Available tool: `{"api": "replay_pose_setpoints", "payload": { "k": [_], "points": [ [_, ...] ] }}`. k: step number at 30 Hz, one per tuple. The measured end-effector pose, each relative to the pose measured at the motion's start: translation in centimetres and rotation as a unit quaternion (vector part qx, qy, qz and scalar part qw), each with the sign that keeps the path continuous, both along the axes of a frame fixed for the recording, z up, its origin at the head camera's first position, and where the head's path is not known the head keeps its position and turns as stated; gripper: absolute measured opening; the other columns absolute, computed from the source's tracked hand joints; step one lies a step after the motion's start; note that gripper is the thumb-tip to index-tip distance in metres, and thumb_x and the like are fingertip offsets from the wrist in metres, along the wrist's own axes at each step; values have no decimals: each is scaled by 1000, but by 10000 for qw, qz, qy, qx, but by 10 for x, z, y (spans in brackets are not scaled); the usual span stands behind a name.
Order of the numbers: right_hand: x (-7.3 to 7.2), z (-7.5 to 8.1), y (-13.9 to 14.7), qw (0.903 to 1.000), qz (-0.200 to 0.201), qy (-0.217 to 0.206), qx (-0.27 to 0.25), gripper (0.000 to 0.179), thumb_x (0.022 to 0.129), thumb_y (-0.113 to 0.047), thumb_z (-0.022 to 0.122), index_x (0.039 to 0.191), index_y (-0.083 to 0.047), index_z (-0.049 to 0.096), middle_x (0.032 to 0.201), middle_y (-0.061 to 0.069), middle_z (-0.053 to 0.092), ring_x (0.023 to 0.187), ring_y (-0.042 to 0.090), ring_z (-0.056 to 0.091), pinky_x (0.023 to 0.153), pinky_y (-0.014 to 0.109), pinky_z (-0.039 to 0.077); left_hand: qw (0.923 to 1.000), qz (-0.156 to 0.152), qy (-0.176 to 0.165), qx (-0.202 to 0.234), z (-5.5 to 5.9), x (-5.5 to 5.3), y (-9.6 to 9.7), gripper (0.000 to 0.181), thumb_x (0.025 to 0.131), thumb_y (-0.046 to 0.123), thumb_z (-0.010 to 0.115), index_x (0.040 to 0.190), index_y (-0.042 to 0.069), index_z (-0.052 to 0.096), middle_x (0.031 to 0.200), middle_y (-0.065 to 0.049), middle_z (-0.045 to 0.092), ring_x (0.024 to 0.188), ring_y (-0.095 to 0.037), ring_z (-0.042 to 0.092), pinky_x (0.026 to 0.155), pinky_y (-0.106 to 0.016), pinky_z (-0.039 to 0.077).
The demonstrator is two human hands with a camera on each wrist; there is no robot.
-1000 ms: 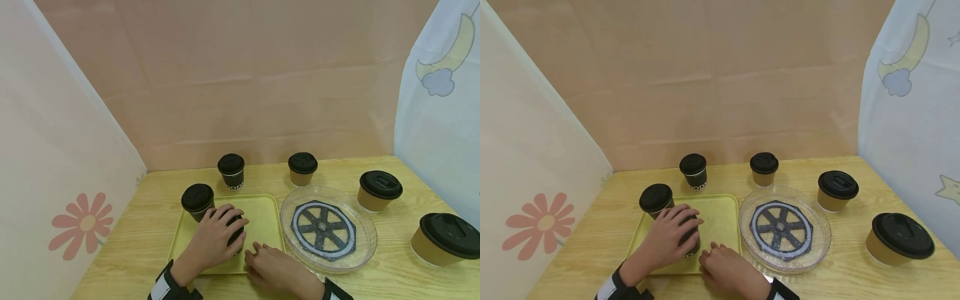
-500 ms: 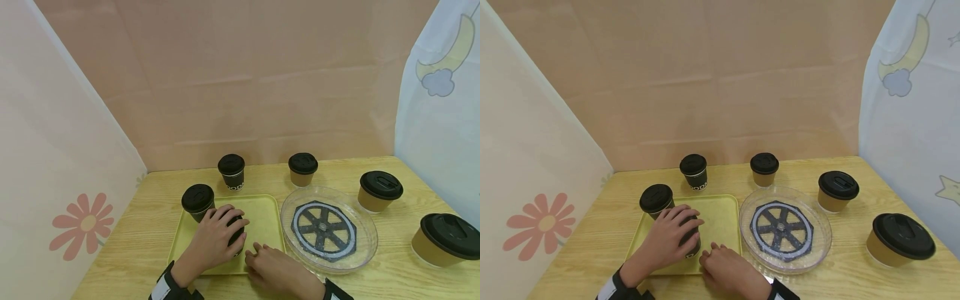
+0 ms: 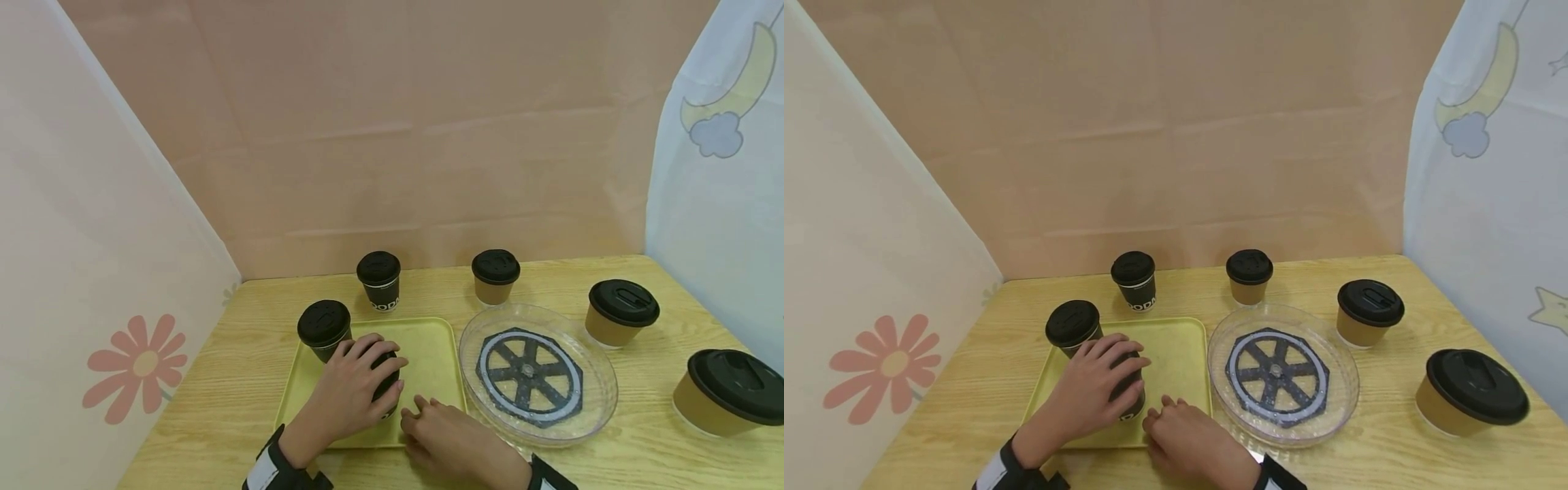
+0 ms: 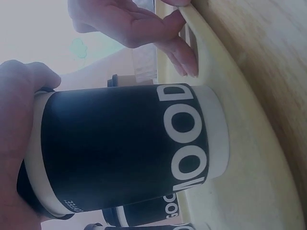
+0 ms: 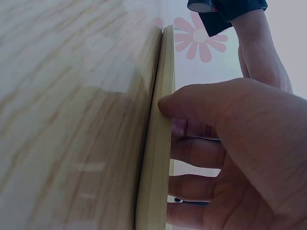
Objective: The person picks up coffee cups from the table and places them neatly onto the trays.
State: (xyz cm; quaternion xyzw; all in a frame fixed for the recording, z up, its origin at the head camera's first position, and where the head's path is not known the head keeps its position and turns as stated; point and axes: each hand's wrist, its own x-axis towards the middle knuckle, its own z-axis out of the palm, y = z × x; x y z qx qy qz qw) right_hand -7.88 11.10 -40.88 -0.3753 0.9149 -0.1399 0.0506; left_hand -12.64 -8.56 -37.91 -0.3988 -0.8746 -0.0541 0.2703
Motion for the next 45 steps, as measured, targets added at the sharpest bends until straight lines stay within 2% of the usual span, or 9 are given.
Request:
{"api": "replay_pose_setpoints", "payload": {
  "k": [7, 12, 25, 33, 37, 45],
  "points": [
    [0, 0, 0, 9999, 43, 101, -27, 10, 97, -25, 58, 88, -24, 63, 90, -10, 67, 110, 21, 67, 84, 35, 57, 9997, -20, -174, -180, 3, 1, -2, 28, 96, 46, 56, 115, 31, 68, 125, 8, 62, 122, -17, 54, 91, -40, 50],
    [0, 0, 0, 9999, 56, 117, 0, 10, 97, -26, 58, 90, -24, 64, 89, -10, 66, 108, 20, 67, 82, 33, 57, 9992, -2, -328, -237, 5, 2, -2, 30, 95, 49, 55, 118, 32, 66, 128, 8, 61, 127, -17, 52, 95, -41, 49],
    [0, 2, -1, 9999, -14, -106, 9, 9, 97, -27, 58, 94, -23, 66, 101, -6, 71, 115, 23, 65, 91, 38, 56, 9989, -36, -428, -192, 7, 3, -3, 34, 95, 51, 56, 121, 32, 66, 133, 7, 60, 133, -18, 50, 100, -42, 49],
    [0, 1, -1, 10000, 18, -24, -20, 10, 97, -26, 58, 91, -22, 65, 93, -6, 71, 113, 23, 66, 87, 35, 57, 9984, -36, -529, -180, 7, 4, -3, 38, 96, 54, 52, 123, 31, 65, 137, 5, 58, 136, -19, 47, 108, -45, 42],
    [1, 1, -1, 10000, 33, 12, 23, 11, 97, -25, 57, 92, -21, 66, 95, -3, 73, 113, 22, 66, 86, 34, 57, 9981, -1, -579, -188, 7, 5, -4, 41, 95, 56, 50, 125, 32, 64, 139, 5, 56, 138, -18, 45, 110, -47, 40],
    [0, 1, -2, 10000, 2, 7, 80, 12, 97, -27, 58, 95, -21, 67, 104, -1, 73, 113, 22, 66, 88, 36, 57, 9984, -12, -545, -116, 8, 6, -5, 52, 87, 60, 61, 130, 30, 61, 143, 4, 54, 138, -20, 44, 111, -49, 39]
  ]
}}
